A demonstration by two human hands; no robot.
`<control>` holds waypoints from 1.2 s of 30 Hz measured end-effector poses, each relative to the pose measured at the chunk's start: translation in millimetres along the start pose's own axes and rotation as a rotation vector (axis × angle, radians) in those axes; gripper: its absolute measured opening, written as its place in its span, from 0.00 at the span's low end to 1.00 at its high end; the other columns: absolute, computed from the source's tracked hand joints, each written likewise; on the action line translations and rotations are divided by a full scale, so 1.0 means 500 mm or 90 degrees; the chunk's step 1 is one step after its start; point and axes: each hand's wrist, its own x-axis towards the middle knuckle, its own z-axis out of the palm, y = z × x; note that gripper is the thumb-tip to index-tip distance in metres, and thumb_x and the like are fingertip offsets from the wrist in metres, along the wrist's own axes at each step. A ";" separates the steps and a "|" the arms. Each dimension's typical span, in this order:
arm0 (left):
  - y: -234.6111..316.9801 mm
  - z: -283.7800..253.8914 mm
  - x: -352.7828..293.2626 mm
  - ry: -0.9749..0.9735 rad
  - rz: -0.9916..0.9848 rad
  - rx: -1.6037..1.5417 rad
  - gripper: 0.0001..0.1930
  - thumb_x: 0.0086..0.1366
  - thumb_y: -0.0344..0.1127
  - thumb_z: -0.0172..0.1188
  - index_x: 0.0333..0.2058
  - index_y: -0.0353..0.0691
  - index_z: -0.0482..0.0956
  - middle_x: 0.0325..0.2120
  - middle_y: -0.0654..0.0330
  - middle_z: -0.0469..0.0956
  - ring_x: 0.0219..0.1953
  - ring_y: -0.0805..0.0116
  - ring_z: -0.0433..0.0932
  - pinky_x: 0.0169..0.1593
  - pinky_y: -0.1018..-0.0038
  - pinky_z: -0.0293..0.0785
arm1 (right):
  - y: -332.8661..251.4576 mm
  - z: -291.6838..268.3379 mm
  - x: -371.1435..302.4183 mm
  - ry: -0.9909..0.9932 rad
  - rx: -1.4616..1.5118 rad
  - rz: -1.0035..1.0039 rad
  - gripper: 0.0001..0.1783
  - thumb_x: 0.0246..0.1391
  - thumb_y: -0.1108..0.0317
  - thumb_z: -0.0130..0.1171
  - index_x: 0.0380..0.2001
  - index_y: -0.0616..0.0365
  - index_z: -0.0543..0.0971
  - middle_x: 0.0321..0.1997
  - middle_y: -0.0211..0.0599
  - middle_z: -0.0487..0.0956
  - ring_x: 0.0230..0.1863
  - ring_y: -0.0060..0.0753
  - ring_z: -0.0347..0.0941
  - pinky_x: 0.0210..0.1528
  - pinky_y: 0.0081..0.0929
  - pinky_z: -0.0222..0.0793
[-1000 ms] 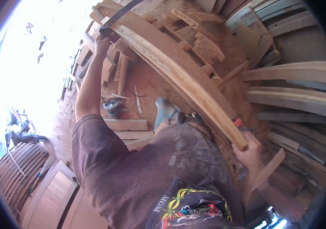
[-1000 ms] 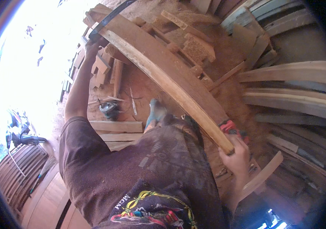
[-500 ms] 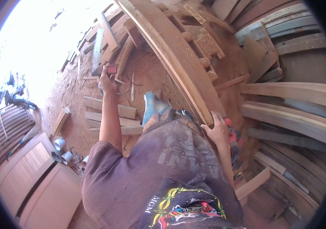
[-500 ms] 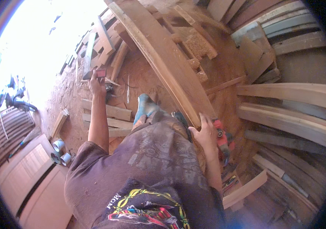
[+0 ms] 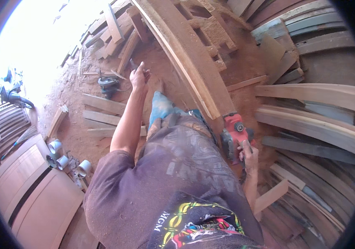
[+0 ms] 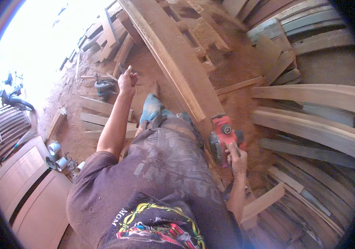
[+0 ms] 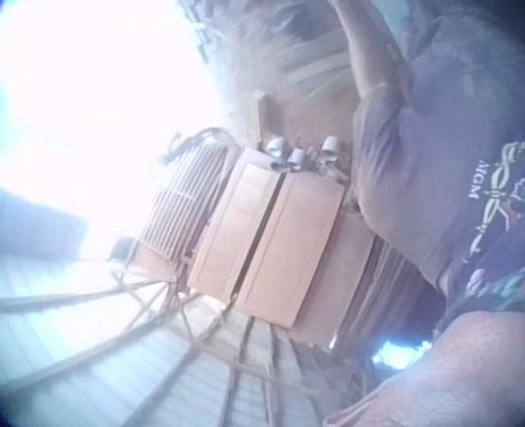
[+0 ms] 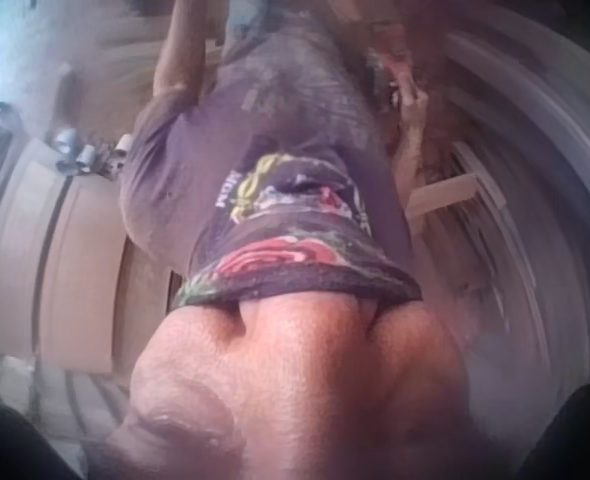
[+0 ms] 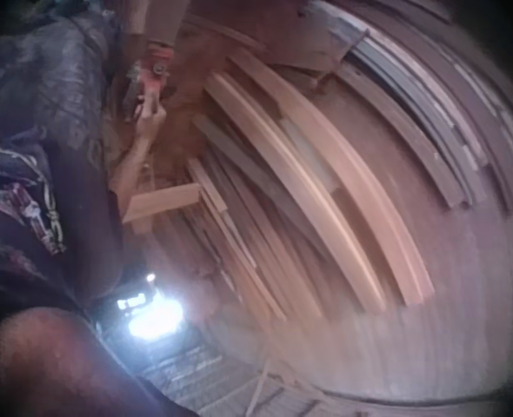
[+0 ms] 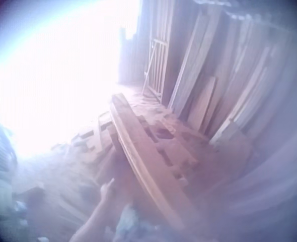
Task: The person smooths a wooden plank using a red electric planer, repeatedly running it along the plank's length. They pause to inspect the surface and then switch to a blue angle grinder to continue smoothing the same plank.
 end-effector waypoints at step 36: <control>0.079 0.250 0.099 -0.168 -0.145 0.124 0.29 0.72 0.48 0.71 0.59 0.35 0.70 0.48 0.56 0.80 0.49 0.69 0.79 0.53 0.68 0.79 | -0.793 0.606 0.330 -0.249 -0.005 -0.141 0.25 0.74 0.47 0.60 0.29 0.57 0.78 0.20 0.21 0.72 0.19 0.12 0.66 0.21 0.17 0.60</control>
